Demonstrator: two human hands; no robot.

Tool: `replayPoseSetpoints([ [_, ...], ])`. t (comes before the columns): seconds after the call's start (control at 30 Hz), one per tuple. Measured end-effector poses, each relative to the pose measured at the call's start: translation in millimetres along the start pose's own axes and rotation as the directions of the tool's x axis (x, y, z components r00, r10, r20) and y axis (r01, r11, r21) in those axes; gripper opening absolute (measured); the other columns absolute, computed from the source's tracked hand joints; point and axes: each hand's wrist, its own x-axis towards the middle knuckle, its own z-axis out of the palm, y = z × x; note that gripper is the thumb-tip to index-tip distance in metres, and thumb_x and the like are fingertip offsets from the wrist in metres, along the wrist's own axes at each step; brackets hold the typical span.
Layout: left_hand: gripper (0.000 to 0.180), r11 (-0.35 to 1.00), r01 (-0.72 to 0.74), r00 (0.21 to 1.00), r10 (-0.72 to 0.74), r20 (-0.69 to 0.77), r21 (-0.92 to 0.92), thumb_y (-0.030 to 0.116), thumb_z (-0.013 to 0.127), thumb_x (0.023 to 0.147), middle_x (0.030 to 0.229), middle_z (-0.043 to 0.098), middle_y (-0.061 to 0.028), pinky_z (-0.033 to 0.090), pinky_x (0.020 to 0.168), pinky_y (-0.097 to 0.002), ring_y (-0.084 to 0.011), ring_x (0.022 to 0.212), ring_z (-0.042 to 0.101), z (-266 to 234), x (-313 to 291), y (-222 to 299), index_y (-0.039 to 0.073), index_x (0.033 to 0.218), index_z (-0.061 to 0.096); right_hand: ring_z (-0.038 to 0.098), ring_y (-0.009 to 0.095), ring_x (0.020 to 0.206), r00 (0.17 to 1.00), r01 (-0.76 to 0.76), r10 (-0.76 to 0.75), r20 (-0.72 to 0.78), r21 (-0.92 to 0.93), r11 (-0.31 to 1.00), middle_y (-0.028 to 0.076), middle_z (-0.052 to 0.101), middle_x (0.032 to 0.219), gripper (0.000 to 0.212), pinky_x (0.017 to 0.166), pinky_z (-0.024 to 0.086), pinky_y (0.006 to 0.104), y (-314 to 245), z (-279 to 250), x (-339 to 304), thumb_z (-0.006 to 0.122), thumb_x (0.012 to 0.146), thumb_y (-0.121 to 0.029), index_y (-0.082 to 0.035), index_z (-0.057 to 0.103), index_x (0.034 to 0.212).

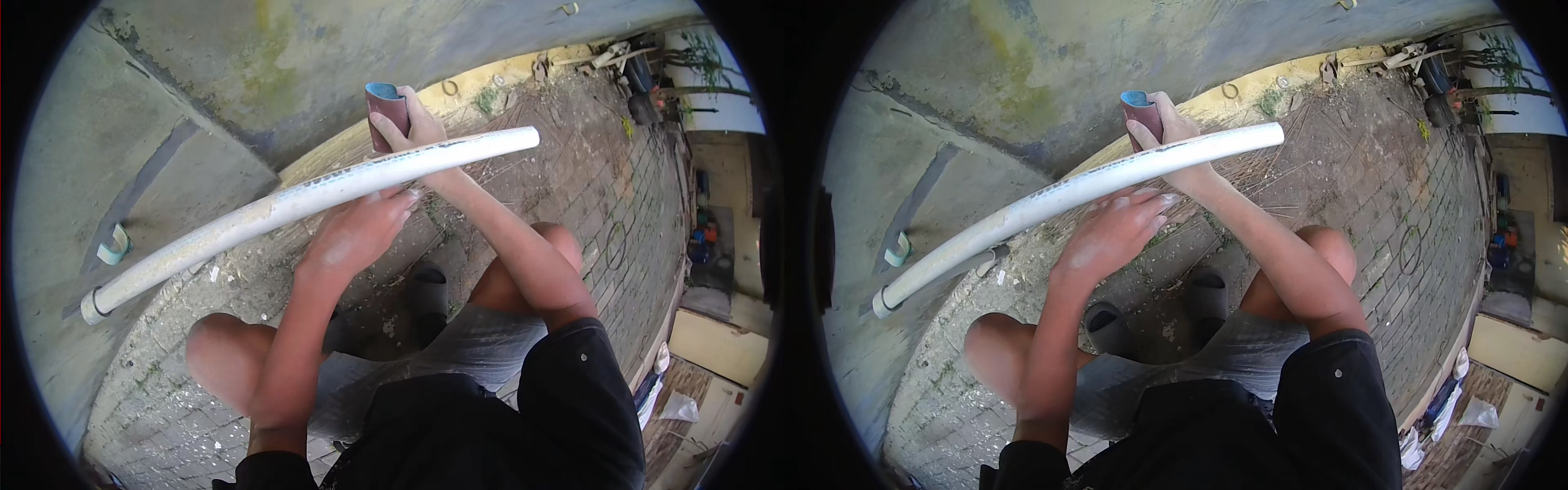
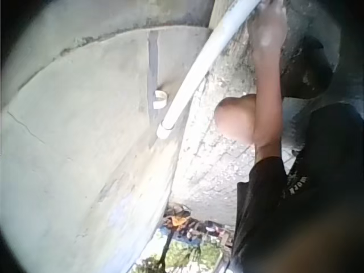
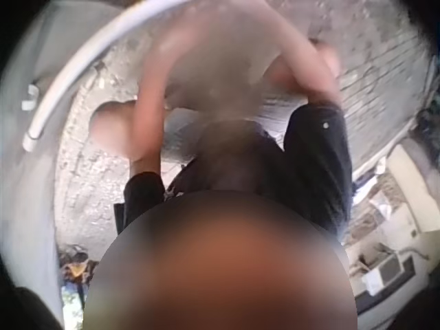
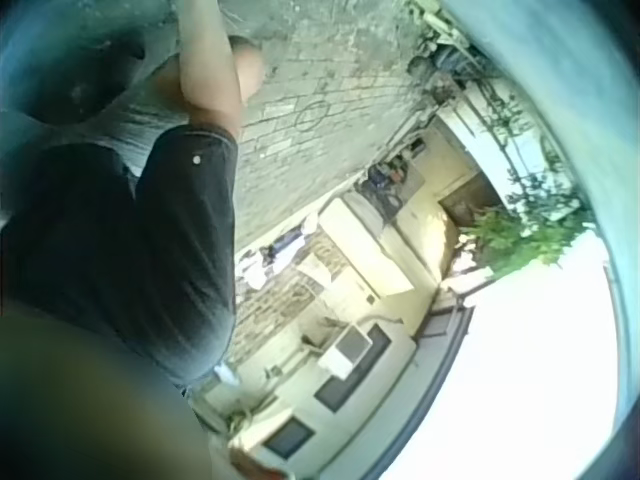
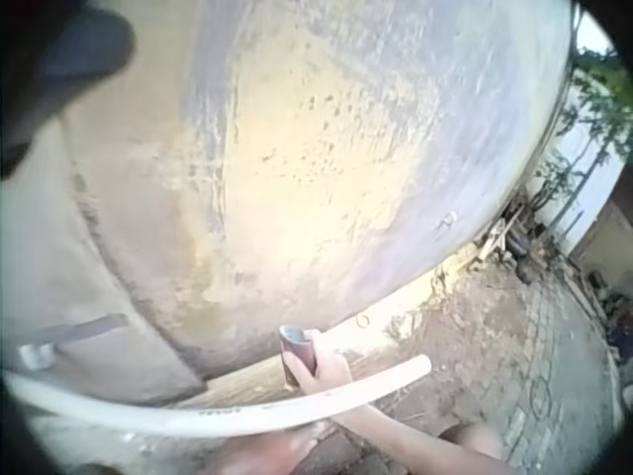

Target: The person sands a concrete wall with a piece of sandpaper.

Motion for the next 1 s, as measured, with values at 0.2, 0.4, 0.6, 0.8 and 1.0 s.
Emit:
replayPoseSetpoints([
  [0.2, 0.027, 0.969, -0.141, 0.979, 0.106, -0.176, -0.201, 0.018, 0.056, 0.095, 0.127, 0.061, -0.0078, 0.045, 0.099, -0.0450, -0.0341, 0.115, 0.057, -6.7, 7.4, 2.1, 0.010, 0.119, 0.065, 0.065, 0.043, 0.085, 0.996, 0.091, -0.092, -0.014, -0.047, 0.995, 0.023, 0.065, 0.088, 0.034, 0.073, 0.051, 0.0466, 5.5, 2.7, 4.1, 0.064, 0.092, -0.024, -0.003, 0.050, 0.114],
  [0.4, 0.026, 0.957, -0.140, 0.977, 0.091, -0.195, -0.255, 0.014, 0.057, 0.093, 0.124, 0.062, -0.0096, 0.047, 0.096, -0.0434, -0.0345, 0.113, 0.057, -4.6, 6.1, -7.5, 0.007, 0.116, 0.066, 0.065, 0.043, 0.087, 0.997, 0.055, -0.055, -0.049, -0.002, 0.998, 0.026, 0.065, 0.090, 0.037, 0.075, 0.050, 0.0472, 3.1, 8.0, 8.2, 0.061, 0.095, -0.032, -0.002, 0.051, 0.114],
  [0.6, 0.034, 0.970, -0.169, 0.966, 0.198, -0.168, 0.173, 0.032, 0.050, 0.099, 0.108, 0.055, -0.0155, 0.046, 0.090, -0.0419, -0.0306, 0.101, 0.056, 35.9, 14.9, -26.5, 0.009, 0.123, 0.057, 0.069, 0.032, 0.089, 0.981, 0.026, -0.010, -0.196, 0.077, 0.997, 0.020, 0.069, 0.098, 0.047, 0.080, 0.053, 0.0387, -4.8, -1.3, -2.4, 0.064, 0.094, -0.034, 0.004, 0.056, 0.120],
  [0.8, 0.056, 0.991, 0.125, 0.958, -0.135, 0.253, 0.055, 0.038, 0.053, 0.096, 0.145, 0.046, -0.0205, 0.034, 0.113, -0.0438, -0.0356, 0.133, 0.046, 18.5, 2.0, -54.1, 0.009, 0.144, 0.045, 0.066, 0.027, 0.084, 0.925, 0.212, -0.135, -0.356, 0.186, 0.959, 0.016, 0.068, 0.093, 0.034, 0.077, 0.051, 0.0359, -83.6, 14.4, 15.8, 0.066, 0.094, -0.026, 0.002, 0.058, 0.111],
  [1.0, 0.041, 0.983, 0.163, 0.982, -0.154, 0.110, -0.079, 0.036, 0.058, 0.090, 0.121, 0.064, -0.0214, 0.045, 0.100, -0.0457, -0.0374, 0.114, 0.060, -10.0, 2.4, -30.5, 0.006, 0.117, 0.067, 0.059, 0.021, 0.078, 0.729, 0.394, -0.220, -0.649, 0.134, 0.909, 0.010, 0.060, 0.085, 0.017, 0.070, 0.048, 0.0334, -103.5, 57.0, 34.1, 0.067, 0.093, -0.011, -0.001, 0.058, 0.103],
])
